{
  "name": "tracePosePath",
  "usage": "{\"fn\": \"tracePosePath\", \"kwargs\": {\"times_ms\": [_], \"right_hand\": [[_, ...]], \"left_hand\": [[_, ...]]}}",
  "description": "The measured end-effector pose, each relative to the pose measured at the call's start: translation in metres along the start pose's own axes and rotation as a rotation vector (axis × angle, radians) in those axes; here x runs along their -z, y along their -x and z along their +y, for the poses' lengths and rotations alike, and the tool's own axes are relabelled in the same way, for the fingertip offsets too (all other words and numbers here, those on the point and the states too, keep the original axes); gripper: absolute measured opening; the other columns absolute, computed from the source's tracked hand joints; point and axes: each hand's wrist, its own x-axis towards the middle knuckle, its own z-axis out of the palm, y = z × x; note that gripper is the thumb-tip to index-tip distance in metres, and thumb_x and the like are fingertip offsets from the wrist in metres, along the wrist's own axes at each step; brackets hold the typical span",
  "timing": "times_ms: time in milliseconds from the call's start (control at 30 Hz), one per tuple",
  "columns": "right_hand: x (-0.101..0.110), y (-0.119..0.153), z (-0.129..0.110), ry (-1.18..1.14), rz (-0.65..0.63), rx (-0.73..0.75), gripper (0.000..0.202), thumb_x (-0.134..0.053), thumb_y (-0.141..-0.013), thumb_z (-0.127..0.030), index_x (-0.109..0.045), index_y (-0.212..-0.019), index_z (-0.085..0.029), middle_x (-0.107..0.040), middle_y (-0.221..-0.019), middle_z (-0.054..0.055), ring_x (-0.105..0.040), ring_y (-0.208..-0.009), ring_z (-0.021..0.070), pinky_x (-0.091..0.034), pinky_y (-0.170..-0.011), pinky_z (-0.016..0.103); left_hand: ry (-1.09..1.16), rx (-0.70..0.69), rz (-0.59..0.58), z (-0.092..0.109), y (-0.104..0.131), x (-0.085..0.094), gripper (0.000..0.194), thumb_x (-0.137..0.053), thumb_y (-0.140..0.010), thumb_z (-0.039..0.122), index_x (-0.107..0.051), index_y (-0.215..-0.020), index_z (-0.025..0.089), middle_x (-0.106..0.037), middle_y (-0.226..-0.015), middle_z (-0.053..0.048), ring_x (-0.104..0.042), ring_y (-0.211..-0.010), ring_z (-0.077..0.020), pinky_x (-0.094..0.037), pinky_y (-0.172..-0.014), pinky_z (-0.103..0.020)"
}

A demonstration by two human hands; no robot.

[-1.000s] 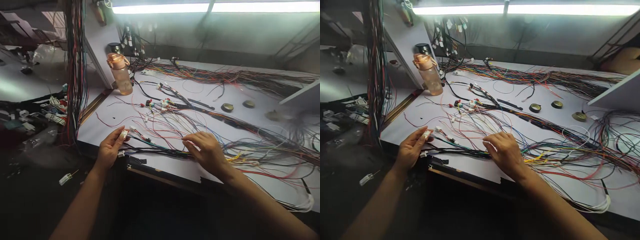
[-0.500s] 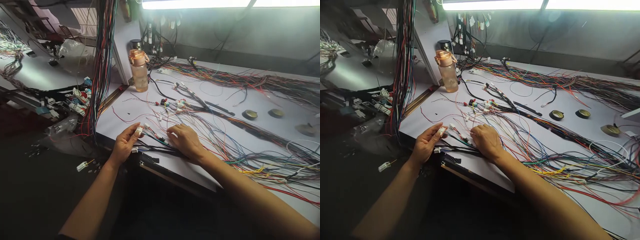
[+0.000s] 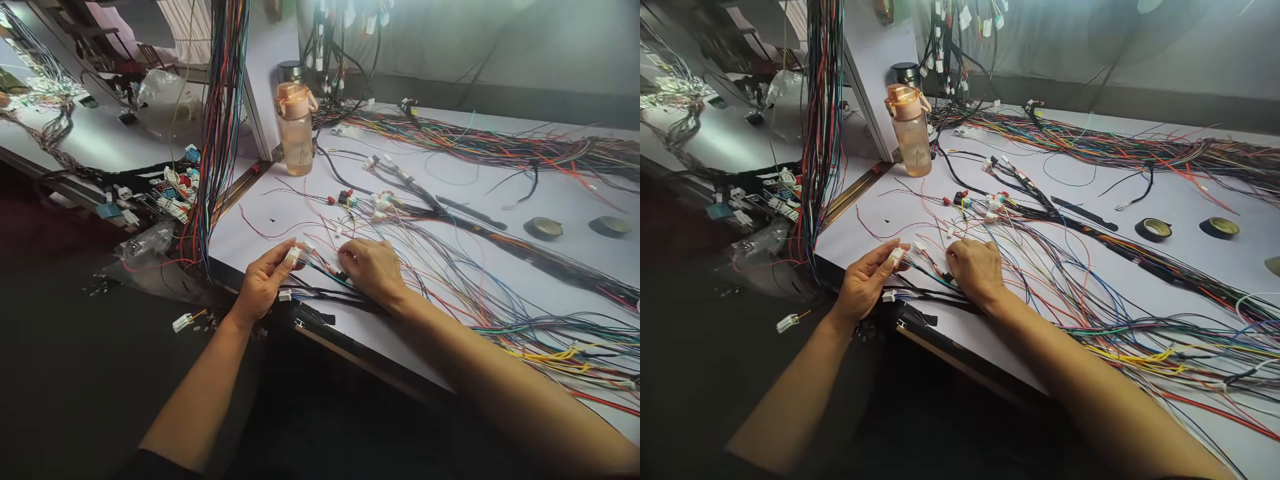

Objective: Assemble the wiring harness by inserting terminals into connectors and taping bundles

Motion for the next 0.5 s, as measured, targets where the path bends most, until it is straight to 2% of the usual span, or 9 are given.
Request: {"fn": "tracePosePath", "kwargs": {"times_ms": [167,300,500], "right_hand": [[0.001,0.001,0.001,-0.261,0.094,0.054,0.015,-0.055,-0.088,-0.024,-0.069,-0.084,-0.021,-0.071,-0.077,0.0,-0.06,-0.068,0.0134,-0.034,-0.069,0.028],[0.005,0.004,-0.005,-0.399,0.082,0.118,0.013,-0.057,-0.087,-0.023,-0.068,-0.082,-0.02,-0.07,-0.073,0.0,-0.059,-0.065,0.0127,-0.038,-0.067,0.026],[0.01,0.011,-0.009,-0.439,0.039,0.175,0.014,-0.056,-0.089,-0.024,-0.068,-0.083,-0.02,-0.071,-0.076,0.0,-0.06,-0.064,0.0122,-0.04,-0.069,0.027]], "left_hand": [[0.027,-0.007,-0.021,0.0,-0.001,0.001,0.036,-0.066,-0.085,0.029,-0.065,-0.12,0.021,-0.069,-0.118,-0.009,-0.064,-0.11,-0.0243,-0.055,-0.092,-0.04],[-0.008,-0.015,-0.042,0.002,-0.001,0.0,0.029,-0.063,-0.087,0.027,-0.067,-0.116,0.021,-0.067,-0.12,-0.009,-0.063,-0.11,-0.0229,-0.054,-0.094,-0.038],[0.014,-0.031,-0.045,0.002,0.001,0.001,0.031,-0.066,-0.085,0.029,-0.067,-0.116,0.023,-0.058,-0.135,-0.01,-0.055,-0.123,-0.0266,-0.053,-0.094,-0.038]]}}
